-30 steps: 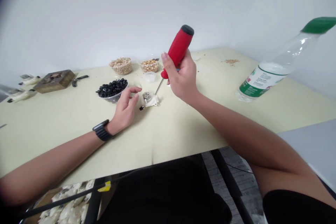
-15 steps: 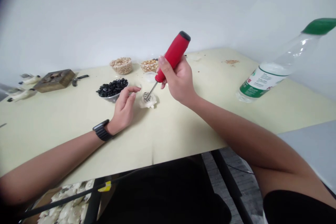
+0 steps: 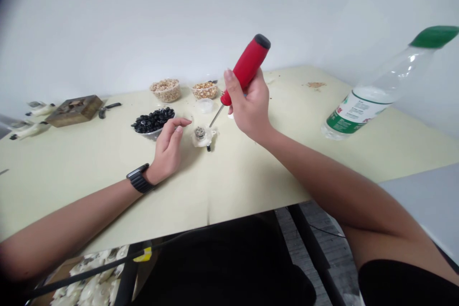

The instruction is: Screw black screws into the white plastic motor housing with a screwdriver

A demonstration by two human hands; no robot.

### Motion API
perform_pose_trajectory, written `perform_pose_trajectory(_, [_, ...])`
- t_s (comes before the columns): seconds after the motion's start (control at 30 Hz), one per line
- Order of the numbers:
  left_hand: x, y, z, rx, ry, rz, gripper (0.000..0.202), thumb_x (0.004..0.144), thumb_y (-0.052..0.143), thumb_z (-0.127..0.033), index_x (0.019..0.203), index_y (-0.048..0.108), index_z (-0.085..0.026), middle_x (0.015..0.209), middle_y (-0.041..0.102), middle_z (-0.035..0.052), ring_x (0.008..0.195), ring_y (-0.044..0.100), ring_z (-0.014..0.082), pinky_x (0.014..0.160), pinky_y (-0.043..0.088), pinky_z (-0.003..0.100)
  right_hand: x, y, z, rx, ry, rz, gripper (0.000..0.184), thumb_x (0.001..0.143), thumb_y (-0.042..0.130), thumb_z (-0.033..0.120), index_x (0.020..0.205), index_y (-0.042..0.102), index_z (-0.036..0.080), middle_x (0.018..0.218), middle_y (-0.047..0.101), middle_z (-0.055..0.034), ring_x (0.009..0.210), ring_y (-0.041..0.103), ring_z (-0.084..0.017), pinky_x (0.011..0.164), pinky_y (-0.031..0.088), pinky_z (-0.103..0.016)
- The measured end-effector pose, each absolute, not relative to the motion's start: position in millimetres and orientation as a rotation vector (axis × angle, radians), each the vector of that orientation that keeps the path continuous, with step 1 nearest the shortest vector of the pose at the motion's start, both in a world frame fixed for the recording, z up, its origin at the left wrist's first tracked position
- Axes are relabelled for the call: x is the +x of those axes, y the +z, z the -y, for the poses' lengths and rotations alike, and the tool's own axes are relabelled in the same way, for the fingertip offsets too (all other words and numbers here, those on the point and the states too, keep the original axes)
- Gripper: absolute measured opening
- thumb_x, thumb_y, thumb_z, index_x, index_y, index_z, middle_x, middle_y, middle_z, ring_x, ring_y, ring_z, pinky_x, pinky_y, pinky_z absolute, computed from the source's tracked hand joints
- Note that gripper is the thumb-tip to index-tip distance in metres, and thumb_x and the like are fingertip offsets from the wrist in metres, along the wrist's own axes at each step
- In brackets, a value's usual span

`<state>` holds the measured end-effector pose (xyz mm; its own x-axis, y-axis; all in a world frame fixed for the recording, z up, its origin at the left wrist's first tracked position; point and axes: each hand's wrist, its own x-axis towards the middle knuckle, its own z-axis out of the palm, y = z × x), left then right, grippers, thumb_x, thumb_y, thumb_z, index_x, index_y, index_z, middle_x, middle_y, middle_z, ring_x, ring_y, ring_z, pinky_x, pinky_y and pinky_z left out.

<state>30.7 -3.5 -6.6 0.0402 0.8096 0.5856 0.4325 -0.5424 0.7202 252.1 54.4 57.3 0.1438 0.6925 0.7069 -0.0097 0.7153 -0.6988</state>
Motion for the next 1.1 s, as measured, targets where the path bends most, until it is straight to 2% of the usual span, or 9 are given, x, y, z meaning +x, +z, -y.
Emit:
perform_pose_trajectory(0.27, [32, -5, 4, 1.996, 1.486, -1.260, 0.033, 0.111, 0.045, -0.047, 0.119, 0.065, -0.023, 0.122, 0.070, 0.0099, 0.119, 0.062, 0.0266, 0.109, 0.044, 0.043, 254, 53, -57, -0.684, 0.596, 1.433, 0.056, 0.092, 0.070, 0.081, 0.103, 0.052, 0.029, 0.081, 0.061, 0.0017, 0.062, 0.062, -0.016, 0.043, 0.044, -0.028])
perform_pose_trajectory(0.5, [31, -5, 4, 2.004, 1.462, -1.267, 0.032, 0.112, 0.044, -0.046, 0.118, 0.065, -0.023, 0.121, 0.070, 0.0097, 0.118, 0.062, 0.0264, 0.108, 0.043, 0.043, 254, 58, -54, -0.662, 0.583, 1.386, 0.053, 0.095, 0.070, 0.078, 0.101, 0.049, 0.029, 0.080, 0.062, 0.0008, 0.060, 0.057, -0.016, 0.046, 0.046, -0.031])
perform_pose_trajectory(0.8, [33, -4, 4, 2.003, 1.448, -1.278, 0.033, 0.112, 0.043, -0.047, 0.118, 0.065, -0.023, 0.120, 0.070, 0.0094, 0.115, 0.063, 0.0257, 0.107, 0.044, 0.042, 253, 54, -53, -0.650, 0.720, 1.445, 0.054, 0.092, 0.076, 0.076, 0.101, 0.054, 0.028, 0.079, 0.061, 0.0030, 0.059, 0.062, -0.014, 0.041, 0.045, -0.027])
perform_pose_trajectory(0.97, [34, -3, 5, 1.990, 1.497, -1.262, 0.035, 0.112, 0.045, -0.051, 0.118, 0.066, -0.023, 0.120, 0.070, 0.0097, 0.117, 0.063, 0.0259, 0.108, 0.045, 0.043, 249, 55, -43, -0.628, 0.840, 1.530, 0.055, 0.090, 0.077, 0.075, 0.102, 0.055, 0.026, 0.083, 0.065, 0.0009, 0.063, 0.067, -0.015, 0.046, 0.054, -0.028])
perform_pose_trajectory(1.1, [35, -1, 8, 1.990, 1.521, -1.255, 0.036, 0.112, 0.045, -0.053, 0.117, 0.066, -0.024, 0.119, 0.071, 0.0096, 0.115, 0.064, 0.0259, 0.106, 0.047, 0.043, 247, 56, -38, -0.602, 0.890, 1.592, 0.062, 0.083, 0.082, 0.077, 0.107, 0.058, 0.025, 0.095, 0.068, -0.0032, 0.078, 0.074, -0.020, 0.055, 0.063, -0.031])
